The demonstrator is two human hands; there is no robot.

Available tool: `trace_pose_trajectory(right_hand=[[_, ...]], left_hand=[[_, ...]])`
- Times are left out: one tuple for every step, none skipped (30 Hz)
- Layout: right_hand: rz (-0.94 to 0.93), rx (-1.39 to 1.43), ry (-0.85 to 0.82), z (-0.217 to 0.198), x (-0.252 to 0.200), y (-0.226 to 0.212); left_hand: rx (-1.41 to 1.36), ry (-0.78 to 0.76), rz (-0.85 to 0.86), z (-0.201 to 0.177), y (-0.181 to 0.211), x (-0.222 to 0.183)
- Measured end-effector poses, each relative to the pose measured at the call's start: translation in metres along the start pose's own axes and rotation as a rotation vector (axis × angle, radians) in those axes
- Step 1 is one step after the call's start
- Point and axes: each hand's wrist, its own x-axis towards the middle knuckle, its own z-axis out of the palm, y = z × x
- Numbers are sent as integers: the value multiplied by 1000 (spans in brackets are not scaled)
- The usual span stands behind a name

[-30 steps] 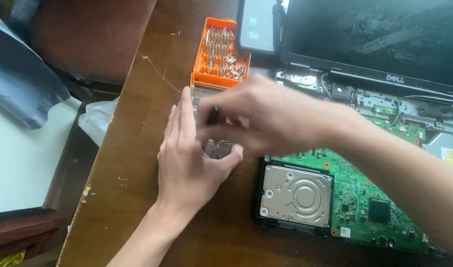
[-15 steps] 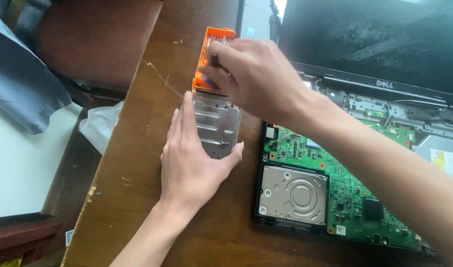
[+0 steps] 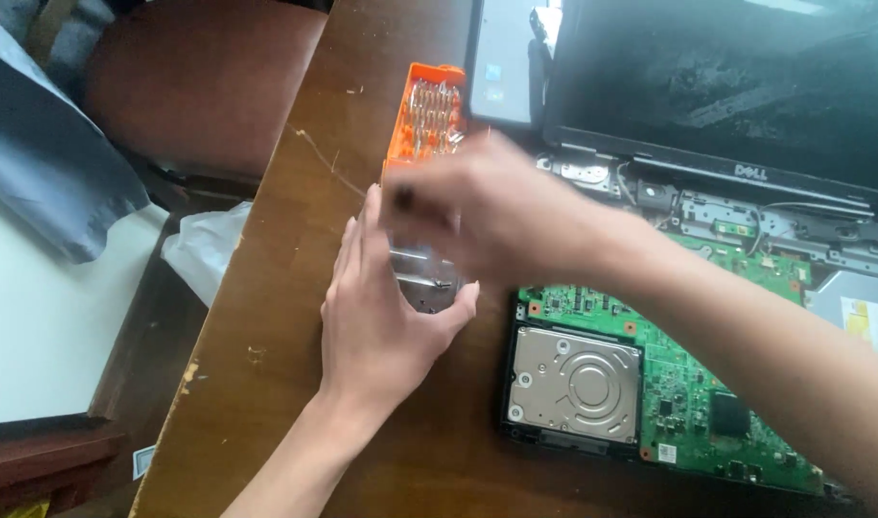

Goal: Cleaning a laptop motherboard with a brush and organizing internal components during a repair.

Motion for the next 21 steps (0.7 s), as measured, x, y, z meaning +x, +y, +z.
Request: trace_pose_trajectory(right_hand=[[-19, 208, -109, -2, 0, -14], [-15, 208, -110, -1, -1, -8], [13, 179, -76, 1, -1, -3], [38, 149, -42, 1, -2, 3], [40, 146, -41, 3, -3, 12], [59, -25, 30, 4, -2, 21], [76, -196, 102, 5, -1, 31], [73, -199, 104, 7, -1, 27], [39, -176, 70, 9, -2, 23], [7, -147, 34, 14, -3, 19], [7, -145, 34, 9, -1, 7], [41, 60, -86, 2, -1, -5], [73, 267, -207, -4, -1, -18], [74, 266, -205, 3, -1, -4], [44, 57, -105, 9, -1, 9], [10, -154, -4, 14, -1, 22], [9, -158, -2, 13, -1, 25], [-13, -225, 72, 11, -1, 28], [-36, -291, 146, 10, -1, 31], [-41, -296, 151, 11, 0, 20], [12, -154, 60, 12, 0, 8]], left_hand=[[-4, 26, 52, 0, 1, 0], [-7, 22, 53, 2, -1, 0], [13, 6, 8, 4, -3, -1], [34, -9, -34, 5, -4, -1], [32, -10, -32, 4, -2, -2], [18, -17, -47, 2, 1, -2], [4, -24, -62, -1, 3, -2], [4, -20, -58, 2, -1, -2], [14, 0, -22, 6, -4, -3], [25, 17, 10, 10, -8, -5], [27, 17, 9, 7, -8, -4], [8, 14, 35, 5, -6, -3], [-10, 12, 61, 3, -4, -2], [-11, 11, 63, 3, -3, -2], [8, -1, 0, 3, -2, -2], [26, -11, -60, 2, 0, -2], [25, -9, -55, 1, 1, -2], [15, -17, -67, 0, 3, -2], [4, -25, -78, -2, 4, -1], [7, -18, -72, -4, 5, 0], [4, -7, -68, -6, 5, 2]])
